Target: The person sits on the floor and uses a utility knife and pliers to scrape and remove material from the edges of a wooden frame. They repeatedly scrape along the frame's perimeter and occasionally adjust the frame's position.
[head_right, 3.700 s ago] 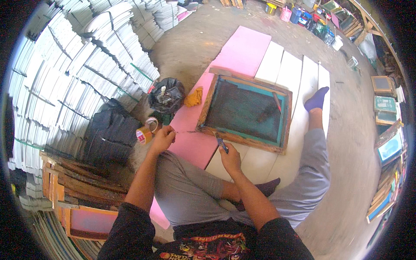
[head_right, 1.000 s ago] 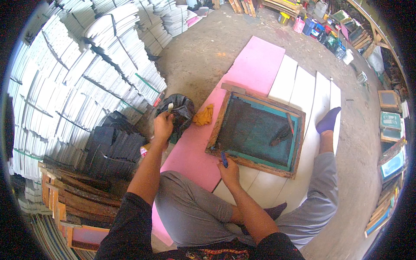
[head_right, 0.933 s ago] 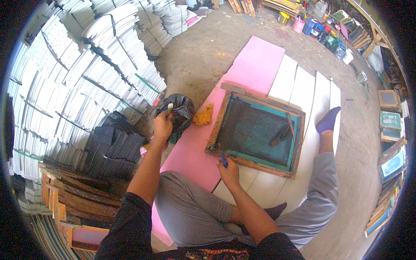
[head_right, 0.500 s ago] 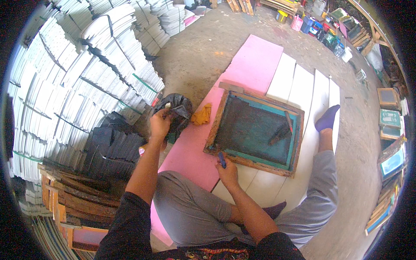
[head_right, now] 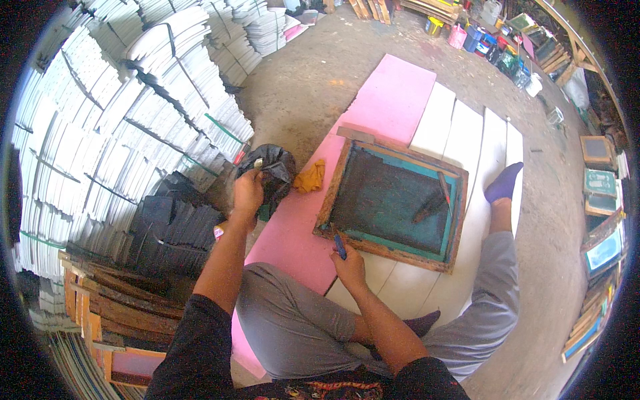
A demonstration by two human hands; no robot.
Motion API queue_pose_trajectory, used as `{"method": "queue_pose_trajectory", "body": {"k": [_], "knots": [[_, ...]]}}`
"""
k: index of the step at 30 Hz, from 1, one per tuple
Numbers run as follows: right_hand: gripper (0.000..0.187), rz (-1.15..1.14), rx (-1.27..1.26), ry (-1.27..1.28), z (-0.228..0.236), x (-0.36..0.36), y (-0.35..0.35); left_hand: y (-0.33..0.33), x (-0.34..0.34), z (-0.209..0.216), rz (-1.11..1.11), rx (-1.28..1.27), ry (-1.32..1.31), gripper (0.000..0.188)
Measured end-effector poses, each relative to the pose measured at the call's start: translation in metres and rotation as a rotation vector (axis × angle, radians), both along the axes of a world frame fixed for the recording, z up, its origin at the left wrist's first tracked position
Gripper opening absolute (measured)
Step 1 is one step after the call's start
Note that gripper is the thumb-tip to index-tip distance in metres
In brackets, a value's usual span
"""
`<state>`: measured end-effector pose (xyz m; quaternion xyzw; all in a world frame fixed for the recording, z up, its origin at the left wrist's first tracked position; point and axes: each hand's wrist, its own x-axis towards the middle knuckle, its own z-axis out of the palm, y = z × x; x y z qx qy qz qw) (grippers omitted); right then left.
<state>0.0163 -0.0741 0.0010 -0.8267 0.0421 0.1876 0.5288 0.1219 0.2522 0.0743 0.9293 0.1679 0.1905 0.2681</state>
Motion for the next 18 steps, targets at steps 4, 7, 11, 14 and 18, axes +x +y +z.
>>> {"method": "queue_pose_trajectory", "body": {"k": [4,7,11,14,18], "knots": [[0.039,0.013,-0.020,-0.039,-0.003,0.001,-0.001,-0.009,0.002,0.007,0.038,0.066,0.026,0.028],[0.041,-0.062,-0.122,-0.034,-0.001,0.000,0.003,-0.007,0.000,0.008,0.041,0.136,0.043,0.029],[0.040,0.008,-0.173,-0.047,0.007,-0.007,-0.002,-0.004,-0.004,0.004,0.088,0.176,0.065,0.023],[0.038,0.019,-0.166,-0.067,0.008,-0.013,0.000,0.002,-0.008,-0.007,0.074,0.161,0.030,0.018],[0.035,0.015,-0.194,-0.130,-0.002,-0.017,0.001,0.004,-0.011,-0.006,-0.011,0.041,0.006,0.015]]}}
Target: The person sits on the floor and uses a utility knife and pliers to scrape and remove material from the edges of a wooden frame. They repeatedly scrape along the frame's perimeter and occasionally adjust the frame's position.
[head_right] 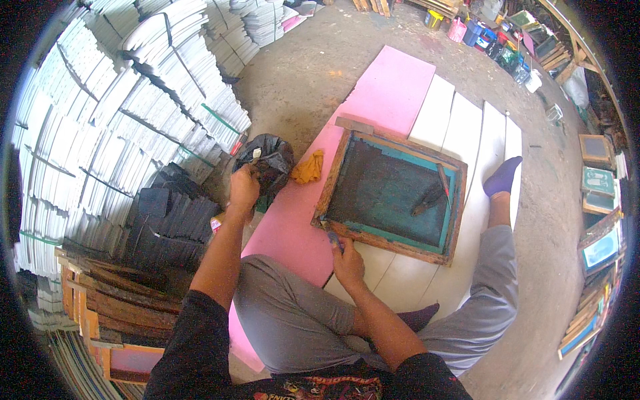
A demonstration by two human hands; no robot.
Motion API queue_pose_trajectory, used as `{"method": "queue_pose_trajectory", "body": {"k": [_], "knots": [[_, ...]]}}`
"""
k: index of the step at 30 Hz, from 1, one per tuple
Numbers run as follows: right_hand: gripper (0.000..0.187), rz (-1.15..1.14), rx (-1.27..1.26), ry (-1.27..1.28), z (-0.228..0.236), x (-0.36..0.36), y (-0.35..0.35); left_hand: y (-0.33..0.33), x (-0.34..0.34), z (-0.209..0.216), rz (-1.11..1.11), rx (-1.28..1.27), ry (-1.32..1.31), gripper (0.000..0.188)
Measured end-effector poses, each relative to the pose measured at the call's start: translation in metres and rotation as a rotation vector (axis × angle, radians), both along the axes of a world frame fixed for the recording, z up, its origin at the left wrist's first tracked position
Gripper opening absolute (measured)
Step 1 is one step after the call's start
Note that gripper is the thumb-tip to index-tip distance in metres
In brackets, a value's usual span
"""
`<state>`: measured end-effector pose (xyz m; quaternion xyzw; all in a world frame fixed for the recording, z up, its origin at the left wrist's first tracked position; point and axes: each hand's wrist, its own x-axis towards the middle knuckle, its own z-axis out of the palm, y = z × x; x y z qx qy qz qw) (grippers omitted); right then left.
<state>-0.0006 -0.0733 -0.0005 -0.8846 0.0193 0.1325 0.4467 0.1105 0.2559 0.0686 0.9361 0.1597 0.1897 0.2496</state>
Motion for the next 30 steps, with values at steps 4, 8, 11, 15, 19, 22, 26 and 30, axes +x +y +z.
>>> {"method": "queue_pose_trajectory", "body": {"k": [4,8,11,15,19,22,26,30], "knots": [[0.033,-0.017,-0.015,-0.045,0.000,0.000,-0.003,-0.030,-0.002,0.045,0.077,0.011,0.177,0.014],[0.037,0.016,0.015,0.034,0.013,0.001,-0.002,-0.013,0.001,0.021,0.114,0.093,0.181,0.019],[0.036,0.005,0.060,0.039,0.014,-0.002,0.001,0.004,-0.004,-0.006,0.031,0.110,-0.061,0.031],[0.037,0.009,0.085,0.008,0.006,-0.001,-0.006,-0.011,-0.007,0.011,0.089,0.144,0.037,0.027],[0.035,-0.009,0.139,-0.046,0.011,-0.006,-0.011,-0.038,-0.022,0.055,0.139,0.130,0.422,0.023],[0.036,-0.025,0.158,-0.036,-0.001,-0.008,-0.011,-0.060,-0.035,0.043,0.052,0.060,0.392,0.023],[0.036,-0.028,0.143,0.008,0.005,-0.007,-0.011,-0.109,-0.058,0.014,-0.255,-0.039,0.454,0.023],[0.034,-0.021,0.144,0.044,0.011,-0.007,-0.005,-0.126,-0.070,-0.004,-0.480,0.083,0.487,0.028]]}}
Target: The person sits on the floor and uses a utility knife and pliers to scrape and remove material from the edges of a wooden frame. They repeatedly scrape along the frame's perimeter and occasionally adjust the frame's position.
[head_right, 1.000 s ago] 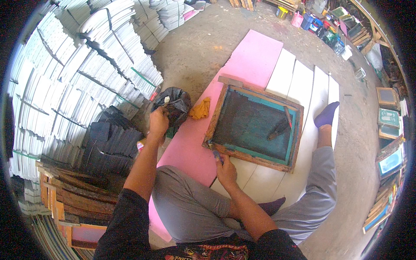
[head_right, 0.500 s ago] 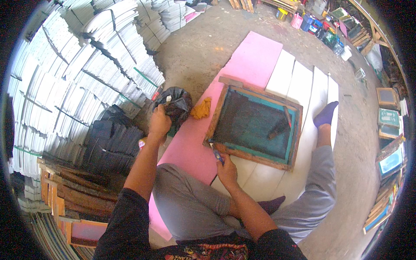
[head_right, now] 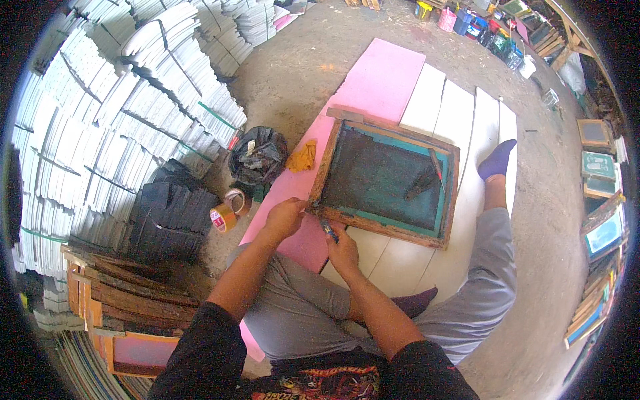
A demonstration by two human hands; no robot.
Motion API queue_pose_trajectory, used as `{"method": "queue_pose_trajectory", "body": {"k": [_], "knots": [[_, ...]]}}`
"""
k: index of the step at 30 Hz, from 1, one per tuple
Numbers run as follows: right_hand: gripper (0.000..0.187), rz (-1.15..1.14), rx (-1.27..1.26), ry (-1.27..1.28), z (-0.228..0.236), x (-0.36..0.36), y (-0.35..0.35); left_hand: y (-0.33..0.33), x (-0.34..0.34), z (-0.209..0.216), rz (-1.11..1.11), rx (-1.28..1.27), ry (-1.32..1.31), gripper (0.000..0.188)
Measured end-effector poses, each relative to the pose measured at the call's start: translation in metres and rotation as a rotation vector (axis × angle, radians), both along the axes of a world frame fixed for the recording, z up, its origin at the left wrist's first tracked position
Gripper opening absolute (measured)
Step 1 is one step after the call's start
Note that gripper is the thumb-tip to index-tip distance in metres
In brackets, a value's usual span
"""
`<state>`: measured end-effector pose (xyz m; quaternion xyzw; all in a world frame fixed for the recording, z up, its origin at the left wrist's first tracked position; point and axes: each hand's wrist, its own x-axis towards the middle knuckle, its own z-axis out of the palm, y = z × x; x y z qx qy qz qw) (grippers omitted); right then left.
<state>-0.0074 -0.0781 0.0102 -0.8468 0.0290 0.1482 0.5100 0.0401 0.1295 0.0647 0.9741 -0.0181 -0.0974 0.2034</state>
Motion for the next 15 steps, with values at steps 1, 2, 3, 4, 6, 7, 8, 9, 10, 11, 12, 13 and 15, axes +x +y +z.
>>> {"method": "queue_pose_trajectory", "body": {"k": [1,2,3,4,6,7,8,9,10,11,12,13,15], "knots": [[0.033,-0.008,-0.008,0.011,0.003,0.000,0.001,-0.001,-0.002,-0.002,-0.055,0.051,-0.005,0.029],[0.033,-0.006,0.005,0.015,0.002,0.001,0.001,0.000,-0.003,-0.005,-0.100,0.087,-0.027,0.029],[0.034,-0.004,0.018,0.019,-0.001,0.002,0.001,0.002,-0.003,-0.010,-0.145,0.122,-0.049,0.030],[0.034,-0.002,0.031,0.023,-0.003,0.003,0.001,0.004,-0.003,-0.014,-0.190,0.158,-0.071,0.030],[0.035,0.002,0.041,0.020,-0.007,0.004,-0.001,0.004,-0.001,-0.020,-0.229,0.183,-0.111,0.030],[0.035,0.004,0.046,0.019,-0.009,0.004,-0.002,0.005,-0.001,-0.022,-0.248,0.196,-0.131,0.030],[0.035,0.008,0.049,-0.001,-0.012,0.004,-0.003,0.004,0.000,-0.023,-0.252,0.196,-0.131,0.029],[0.036,0.012,0.052,-0.020,-0.015,0.005,-0.004,0.004,0.002,-0.024,-0.257,0.196,-0.131,0.029],[0.036,0.016,0.054,-0.039,-0.017,0.005,-0.005,0.004,0.004,-0.024,-0.261,0.196,-0.131,0.029],[0.036,0.017,0.054,-0.021,-0.016,0.005,-0.006,0.005,0.003,-0.026,-0.264,0.188,-0.178,0.027],[0.036,0.018,0.054,-0.002,-0.014,0.005,-0.006,0.005,0.002,-0.028,-0.266,0.179,-0.225,0.024],[0.036,0.020,0.055,0.017,-0.013,0.006,-0.006,0.006,0.001,-0.030,-0.268,0.171,-0.273,0.022],[0.036,0.035,0.066,0.005,-0.014,0.008,-0.009,0.004,0.003,-0.029,-0.292,0.160,-0.334,0.018]]}}
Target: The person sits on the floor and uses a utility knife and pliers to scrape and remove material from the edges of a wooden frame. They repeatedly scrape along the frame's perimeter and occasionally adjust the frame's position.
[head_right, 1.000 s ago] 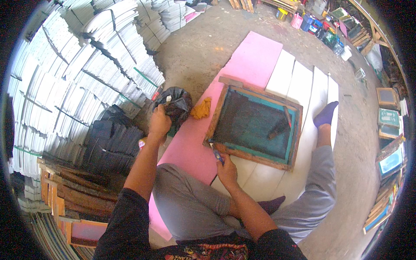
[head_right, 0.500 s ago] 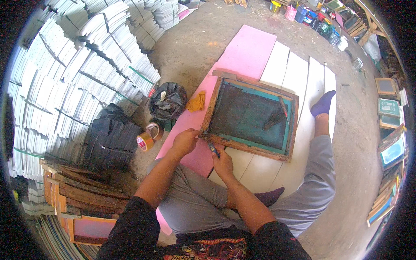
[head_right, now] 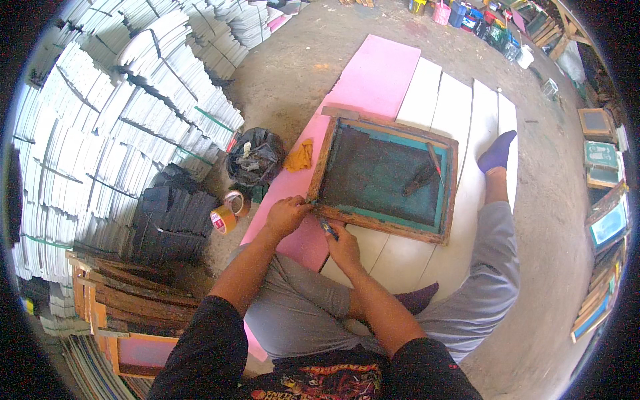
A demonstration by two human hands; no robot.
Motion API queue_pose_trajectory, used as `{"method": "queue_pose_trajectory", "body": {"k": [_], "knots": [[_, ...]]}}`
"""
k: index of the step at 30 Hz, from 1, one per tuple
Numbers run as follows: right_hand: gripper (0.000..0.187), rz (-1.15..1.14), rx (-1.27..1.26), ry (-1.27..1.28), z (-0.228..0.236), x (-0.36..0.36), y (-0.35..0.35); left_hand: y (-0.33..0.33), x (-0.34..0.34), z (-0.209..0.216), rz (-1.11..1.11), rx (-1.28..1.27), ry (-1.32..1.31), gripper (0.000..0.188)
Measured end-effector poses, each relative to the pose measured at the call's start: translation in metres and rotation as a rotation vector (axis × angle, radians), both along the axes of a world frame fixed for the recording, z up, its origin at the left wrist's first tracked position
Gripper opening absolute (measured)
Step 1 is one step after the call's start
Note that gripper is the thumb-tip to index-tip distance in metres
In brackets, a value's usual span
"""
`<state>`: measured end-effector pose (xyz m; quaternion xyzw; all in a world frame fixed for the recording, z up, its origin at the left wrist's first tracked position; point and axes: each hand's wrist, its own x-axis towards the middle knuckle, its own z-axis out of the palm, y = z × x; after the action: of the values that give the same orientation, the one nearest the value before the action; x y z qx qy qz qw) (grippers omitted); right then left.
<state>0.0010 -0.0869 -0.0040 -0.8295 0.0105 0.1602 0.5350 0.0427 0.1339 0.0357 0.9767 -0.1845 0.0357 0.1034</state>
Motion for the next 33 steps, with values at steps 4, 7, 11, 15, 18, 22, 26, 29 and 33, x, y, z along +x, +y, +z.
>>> {"method": "queue_pose_trajectory", "body": {"k": [4,7,11,15,18,22,26,29,33], "knots": [[0.033,0.013,0.031,-0.014,-0.001,-0.001,0.000,0.004,0.004,-0.007,-0.027,0.010,0.005,0.010],[0.033,0.005,0.058,0.013,0.002,-0.003,0.001,0.006,0.006,-0.009,0.010,0.047,0.109,0.013],[0.035,-0.050,0.153,0.119,-0.014,-0.006,0.004,0.005,0.007,-0.006,-0.046,-0.015,0.027,0.009],[0.034,-0.069,0.181,0.107,-0.025,-0.010,0.012,0.006,0.006,-0.003,-0.050,-0.015,0.038,0.008],[0.034,-0.073,0.183,0.091,-0.032,-0.013,0.015,0.004,0.006,0.001,-0.064,0.016,0.007,0.007],[0.030,-0.072,0.216,0.096,-0.038,-0.014,0.022,0.003,0.007,0.002,-0.070,0.038,-0.001,0.007],[0.029,-0.078,0.257,0.184,-0.017,-0.017,0.033,0.005,0.005,0.003,-0.068,0.049,0.011,0.008],[0.028,-0.110,0.268,0.169,-0.023,-0.017,0.040,0.004,0.006,0.005,-0.070,0.042,0.012,0.009],[0.027,-0.146,0.286,0.136,-0.023,-0.014,0.050,0.003,0.006,0.005,-0.056,0.057,0.030,0.009]]}}
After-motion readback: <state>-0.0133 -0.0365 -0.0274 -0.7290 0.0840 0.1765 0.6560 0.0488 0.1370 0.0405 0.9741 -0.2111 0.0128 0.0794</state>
